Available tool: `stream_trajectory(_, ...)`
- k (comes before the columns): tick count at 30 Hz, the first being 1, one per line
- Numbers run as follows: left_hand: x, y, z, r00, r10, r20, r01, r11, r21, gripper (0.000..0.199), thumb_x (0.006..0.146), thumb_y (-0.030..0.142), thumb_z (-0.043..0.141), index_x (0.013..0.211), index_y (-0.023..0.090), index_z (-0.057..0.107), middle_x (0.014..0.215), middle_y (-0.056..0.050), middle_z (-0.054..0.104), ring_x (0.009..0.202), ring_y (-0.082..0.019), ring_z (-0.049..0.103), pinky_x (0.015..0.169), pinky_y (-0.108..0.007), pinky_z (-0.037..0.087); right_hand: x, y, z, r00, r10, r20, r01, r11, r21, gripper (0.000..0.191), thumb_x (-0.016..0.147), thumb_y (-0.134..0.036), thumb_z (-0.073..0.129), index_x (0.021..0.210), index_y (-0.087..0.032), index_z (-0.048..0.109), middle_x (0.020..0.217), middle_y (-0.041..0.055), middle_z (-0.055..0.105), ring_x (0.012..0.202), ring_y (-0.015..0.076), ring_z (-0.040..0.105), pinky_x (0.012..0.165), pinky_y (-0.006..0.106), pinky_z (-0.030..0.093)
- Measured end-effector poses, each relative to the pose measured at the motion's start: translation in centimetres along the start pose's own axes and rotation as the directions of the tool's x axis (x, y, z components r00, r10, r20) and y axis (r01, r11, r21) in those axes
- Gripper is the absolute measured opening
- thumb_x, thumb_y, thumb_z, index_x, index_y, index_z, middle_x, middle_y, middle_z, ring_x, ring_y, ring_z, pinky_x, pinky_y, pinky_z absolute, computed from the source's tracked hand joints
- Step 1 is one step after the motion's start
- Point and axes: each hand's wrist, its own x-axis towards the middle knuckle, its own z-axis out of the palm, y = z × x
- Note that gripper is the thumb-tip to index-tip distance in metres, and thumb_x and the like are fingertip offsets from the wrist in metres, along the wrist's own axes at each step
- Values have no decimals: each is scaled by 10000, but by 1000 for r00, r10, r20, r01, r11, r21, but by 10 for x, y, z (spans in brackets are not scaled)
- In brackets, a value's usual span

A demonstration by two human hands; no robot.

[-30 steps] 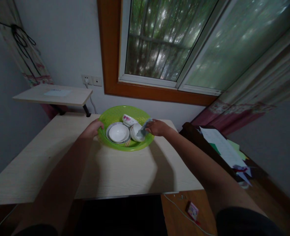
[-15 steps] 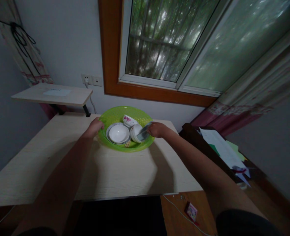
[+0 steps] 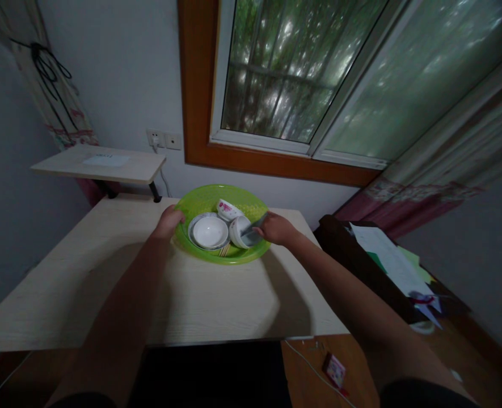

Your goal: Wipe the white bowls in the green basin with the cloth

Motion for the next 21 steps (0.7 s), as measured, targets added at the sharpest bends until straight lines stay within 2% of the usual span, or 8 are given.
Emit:
stream_trajectory(3, 2, -3, 0, 997, 20, -74, -12, 994, 109, 260, 538, 150, 669, 791, 206, 665, 635, -13, 612, 596, -215, 580, 518, -289, 386, -8, -6, -2, 1000, 6, 24, -6, 1000, 14, 595, 1205, -433, 429, 1045, -105, 899, 1083, 237, 870, 1092, 336, 826, 1169, 427, 513)
stream_trajectory(6, 4, -4, -1, 998, 19, -53, -12, 990, 138, 287, 496, 157, 641, 779, 204, 660, 656, -17, 628, 594, -206, 573, 523, -285, 392, -11, -8, -1, 998, 41, 57, -42, 999, 27, 588, 1203, -426, 423, 1068, -99, 893, 1121, 243, 868, 1060, 325, 830, 1018, 389, 574)
stream_trajectory(10, 5, -3, -3, 1000, 6, -11, -4, 995, 103, 348, 479, 163, 622, 822, 206, 665, 698, -24, 662, 606, -207, 591, 528, -278, 403, -5, -2, 3, 998, 11, 62, -11, 1000, 8, 531, 1185, -373, 451, 1056, -124, 902, 1147, 231, 873, 1145, 335, 823, 1227, 463, 484)
stream_trajectory(13, 7, -4, -4, 1000, -12, 13, 10, 994, 110, 359, 478, 165, 613, 832, 210, 659, 695, -22, 669, 613, -208, 594, 534, -275, 406, 6, 2, 7, 996, 56, 68, -60, 996, 63, 394, 1131, -290, 528, 1112, -177, 905, 1326, 209, 845, 1324, 353, 773, 1310, 536, 418)
stream_trajectory(15, 8, -4, -5, 1000, -21, 9, 20, 993, 116, 357, 475, 166, 611, 827, 211, 649, 685, -18, 663, 611, -204, 590, 537, -274, 397, 15, 1, 11, 990, 120, 75, -129, 984, 125, 332, 1087, -253, 585, 1195, -206, 895, 1477, 194, 787, 1484, 371, 678, 1338, 582, 384)
stream_trajectory(18, 10, -5, -5, 1000, -20, 1, 19, 992, 125, 343, 482, 176, 615, 822, 209, 640, 690, -14, 660, 613, -203, 596, 548, -278, 393, 27, -3, 13, 969, 222, 104, -237, 956, 174, 394, 1078, -311, 616, 1399, -233, 830, 1666, 165, 656, 1637, 377, 523, 1382, 656, 291)
stream_trajectory(21, 10, -5, -3, 1000, -21, -19, 23, 991, 130, 327, 484, 191, 615, 810, 212, 632, 681, -11, 650, 609, -206, 595, 558, -286, 404, 30, -10, 9, 957, 255, 139, -273, 954, 127, 495, 1135, -403, 528, 1550, -233, 736, 1770, 140, 545, 1699, 351, 429, 1405, 662, 230)
